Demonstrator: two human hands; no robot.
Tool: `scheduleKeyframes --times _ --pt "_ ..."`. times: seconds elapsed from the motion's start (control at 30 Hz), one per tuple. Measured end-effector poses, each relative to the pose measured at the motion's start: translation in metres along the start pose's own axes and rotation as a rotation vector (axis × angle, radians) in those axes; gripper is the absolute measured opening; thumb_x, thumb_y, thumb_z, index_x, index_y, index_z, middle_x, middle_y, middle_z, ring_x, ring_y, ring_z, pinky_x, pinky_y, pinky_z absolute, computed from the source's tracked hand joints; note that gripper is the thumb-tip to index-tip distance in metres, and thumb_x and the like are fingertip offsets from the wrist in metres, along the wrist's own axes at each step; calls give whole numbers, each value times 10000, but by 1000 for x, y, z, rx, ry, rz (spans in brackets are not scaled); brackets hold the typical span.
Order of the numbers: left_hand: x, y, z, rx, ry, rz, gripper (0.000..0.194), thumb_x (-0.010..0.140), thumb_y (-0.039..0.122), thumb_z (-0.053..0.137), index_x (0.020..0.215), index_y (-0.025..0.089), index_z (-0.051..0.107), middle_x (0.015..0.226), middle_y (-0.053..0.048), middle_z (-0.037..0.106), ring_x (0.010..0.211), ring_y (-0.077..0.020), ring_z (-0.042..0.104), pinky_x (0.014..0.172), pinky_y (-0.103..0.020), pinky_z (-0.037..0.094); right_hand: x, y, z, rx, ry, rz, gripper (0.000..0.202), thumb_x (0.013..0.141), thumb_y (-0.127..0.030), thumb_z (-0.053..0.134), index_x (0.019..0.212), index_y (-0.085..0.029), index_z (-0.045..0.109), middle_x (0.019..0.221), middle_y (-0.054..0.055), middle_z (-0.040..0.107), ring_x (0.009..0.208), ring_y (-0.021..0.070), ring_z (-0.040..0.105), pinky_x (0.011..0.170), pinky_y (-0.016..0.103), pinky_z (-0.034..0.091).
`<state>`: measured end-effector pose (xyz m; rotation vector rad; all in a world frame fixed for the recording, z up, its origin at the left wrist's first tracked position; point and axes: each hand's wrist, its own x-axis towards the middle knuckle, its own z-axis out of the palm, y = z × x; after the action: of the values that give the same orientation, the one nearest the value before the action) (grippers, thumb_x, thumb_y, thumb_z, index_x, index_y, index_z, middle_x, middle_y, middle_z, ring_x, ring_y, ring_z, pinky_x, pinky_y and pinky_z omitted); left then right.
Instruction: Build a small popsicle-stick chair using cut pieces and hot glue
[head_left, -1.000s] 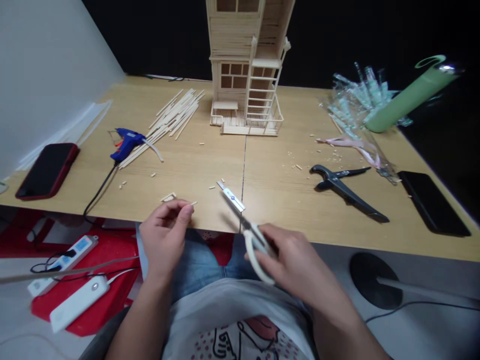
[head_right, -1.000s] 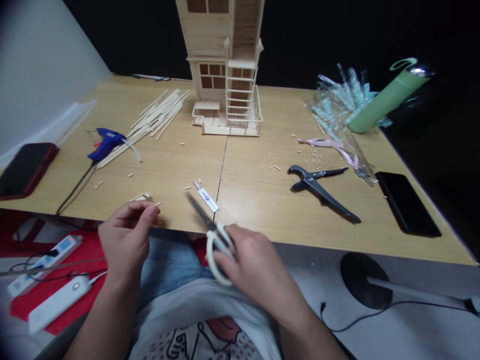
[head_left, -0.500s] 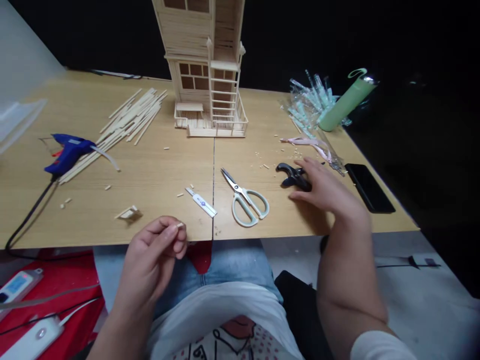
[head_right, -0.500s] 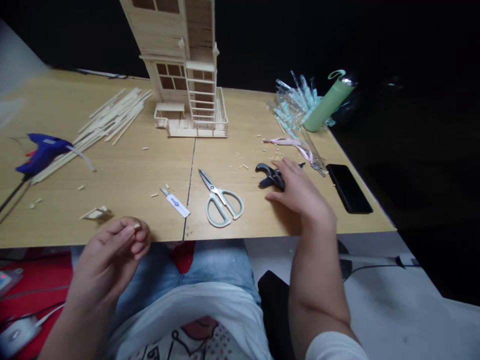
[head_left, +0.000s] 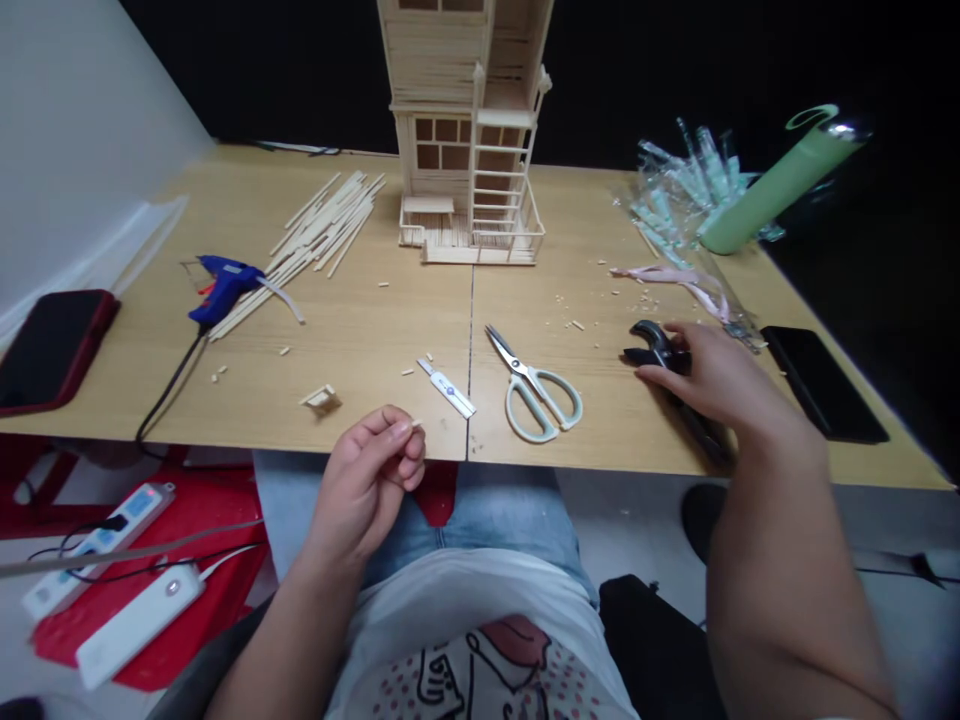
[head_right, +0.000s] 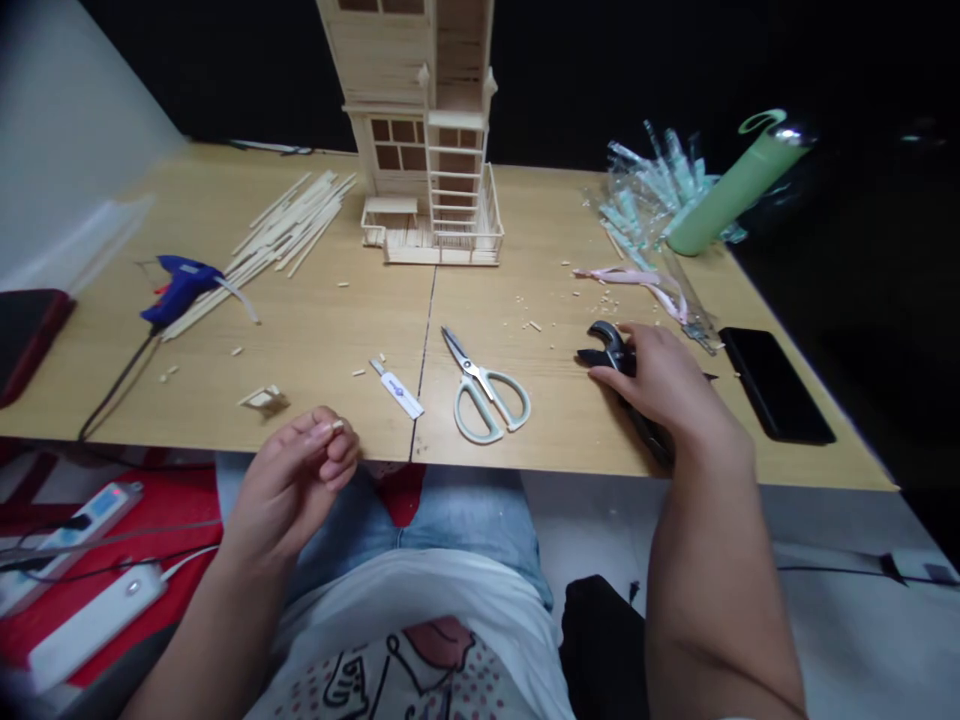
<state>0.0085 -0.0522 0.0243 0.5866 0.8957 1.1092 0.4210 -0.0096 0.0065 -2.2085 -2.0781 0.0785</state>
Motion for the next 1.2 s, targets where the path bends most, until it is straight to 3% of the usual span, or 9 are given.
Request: scheduleKeyframes --times 0.13,0.33,0.47,0.57,0.63,0.7,0.8,0.97,1.2 --pt "-2 0 -3 9 8 -1 290 711 288 834 689 152 579 579 35 529 476 -44 423 426 -147 354 -25 11 5 -139 -58 134 1030 827 -669 680 1565 -34 343 1511 330 477 1393 464 458 1052 517 378" --pt "0 -5 -3 -8 12 3 284 717 274 830 699 152 574 587 40 517 483 -44 417 426 -144 357 -45 14 -3 -129 -85 205 872 847 -616 654 1527 -112 443 1440 261 582 1332 424 526 1006 507 401" --pt "2 -7 -1 35 12 11 307 738 301 818 690 159 550 586 45 506 475 -43 408 421 -145 357 -55 -20 -10 -36 97 259 707 854 -463 605 1427 -56 530 1343 303 619 1249 438 571 990 493 444" --pt "2 -7 3 62 26 20 326 739 314 816 674 164 534 578 45 513 461 -43 401 406 -145 352 -78 -75 -10 317 179 270 504 835 -439 585 1256 -165 625 1143 214 686 1043 389 641 913 489 489" --pt "1 -8 7 67 40 23 329 729 315 822 670 165 535 591 38 535 466 -47 419 397 -144 352 -97 -121 -6 803 -18 184 368 905 -457 569 1185 -226 623 1038 122 682 881 290 641 806 409 515" --pt "1 -9 10 63 55 33 321 710 316 833 670 162 553 627 23 569 486 -56 455 390 -144 356 -112 -167 1 1216 -390 76 354 939 -500 589 1175 -237 611 928 52 627 777 214 588 731 341 486" --pt "0 -12 11 70 68 57 296 706 303 835 663 160 580 634 18 576 508 -66 490 403 -154 383 -125 -214 15 1556 -700 -5 398 915 -537 659 1138 -216 583 813 -19 495 658 134 442 613 276 368" --pt "1 -14 7 57 60 43 300 716 306 843 668 170 579 499 70 458 443 -57 444 425 -161 396 -128 -228 26 1589 -695 -57 411 943 -540 639 1146 -193 557 808 -28 482 659 116 385 601 272 302" --pt "2 -16 7 71 112 61 314 693 292 843 667 178 552 471 84 474 399 -65 479 410 -174 422 -124 -230 24 1463 -637 -97 334 963 -473 636 1111 -183 563 791 -37 492 651 108 401 586 253 311"
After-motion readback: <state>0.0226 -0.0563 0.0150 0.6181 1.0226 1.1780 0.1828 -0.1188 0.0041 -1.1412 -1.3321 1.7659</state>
